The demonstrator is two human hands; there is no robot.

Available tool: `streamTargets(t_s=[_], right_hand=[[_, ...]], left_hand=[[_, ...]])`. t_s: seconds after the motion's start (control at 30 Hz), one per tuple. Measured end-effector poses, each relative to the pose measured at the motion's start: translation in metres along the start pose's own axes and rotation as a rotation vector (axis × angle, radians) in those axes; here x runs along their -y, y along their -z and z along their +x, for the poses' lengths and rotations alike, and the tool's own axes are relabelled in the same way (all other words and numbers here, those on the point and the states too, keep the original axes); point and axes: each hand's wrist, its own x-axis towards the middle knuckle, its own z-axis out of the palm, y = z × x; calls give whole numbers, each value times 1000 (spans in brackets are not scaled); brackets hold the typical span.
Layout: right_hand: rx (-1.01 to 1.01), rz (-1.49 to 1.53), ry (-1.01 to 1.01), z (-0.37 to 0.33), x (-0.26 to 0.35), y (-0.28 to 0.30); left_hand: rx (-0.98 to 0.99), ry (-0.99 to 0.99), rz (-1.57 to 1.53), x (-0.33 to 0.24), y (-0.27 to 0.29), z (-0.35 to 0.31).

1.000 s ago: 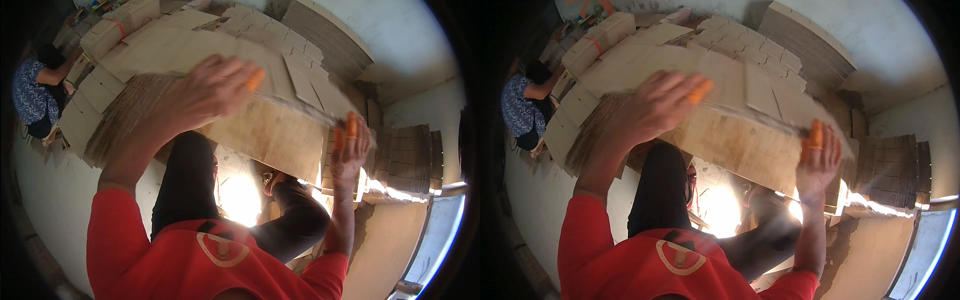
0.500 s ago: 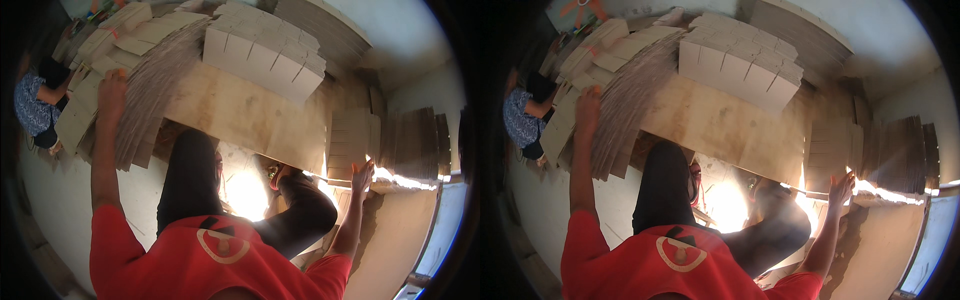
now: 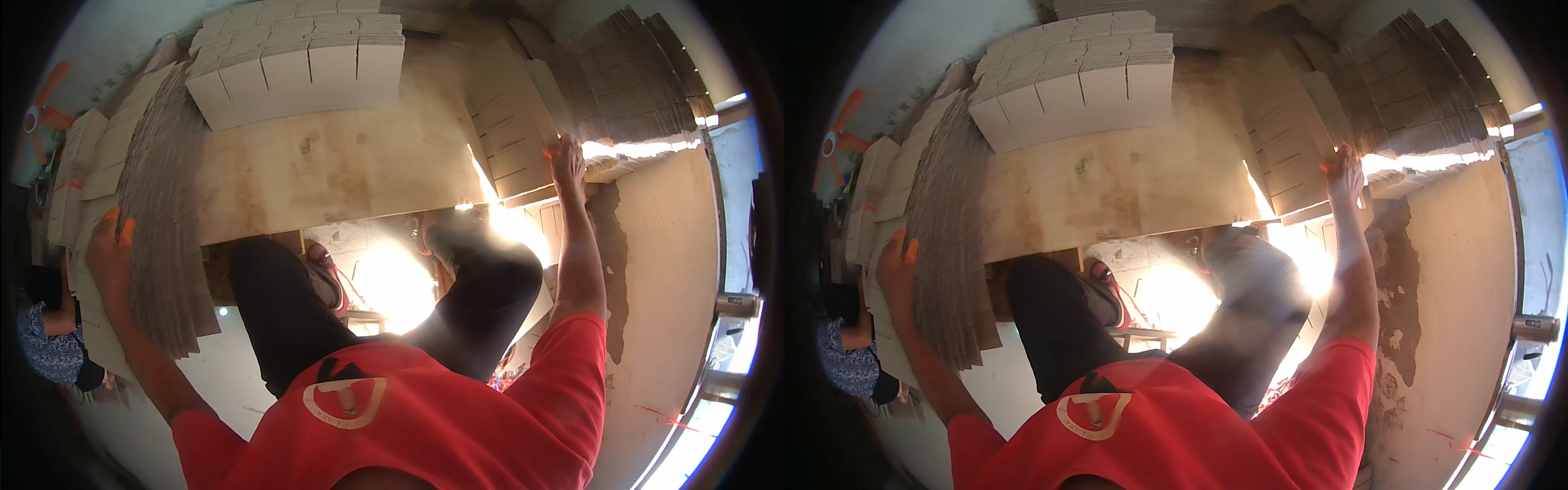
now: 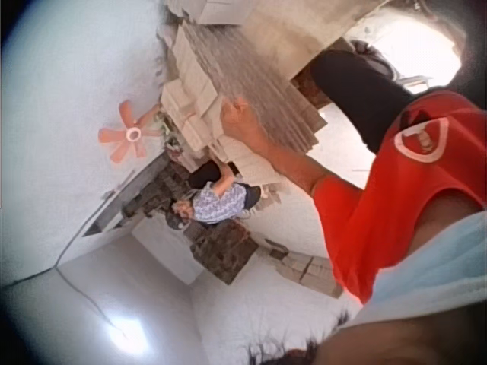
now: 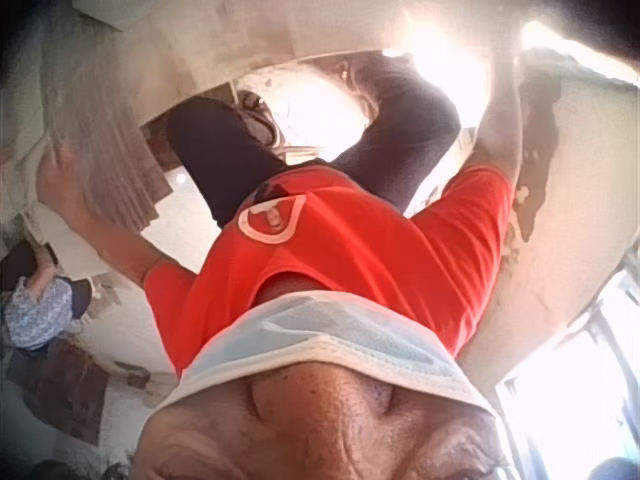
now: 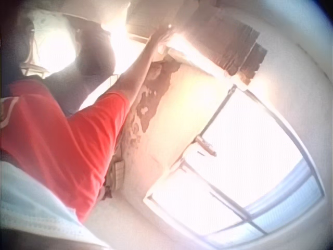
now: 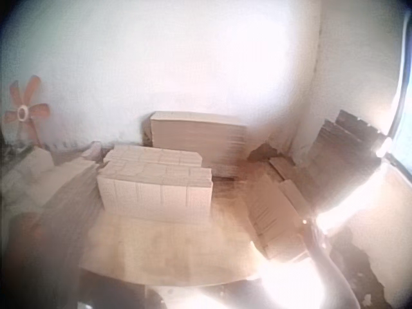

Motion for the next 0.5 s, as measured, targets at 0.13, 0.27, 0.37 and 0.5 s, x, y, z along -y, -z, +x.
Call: streamTargets(t_s=[0.13, 0.27, 0.37, 0.5], right_hand=[[-101, 176, -81, -5, 29, 35], [-74, 608, -114, -18, 116, 87], [113, 1018, -245, -32, 177, 114], [301, 1487, -91, -48, 204, 109]], left_hand=[[-12, -101, -298, -59, -21, 16], [-161, -437, -569, -138, -67, 58], [85, -372, -812, -189, -117, 100], [295, -168, -1491, -265, -145, 132]])
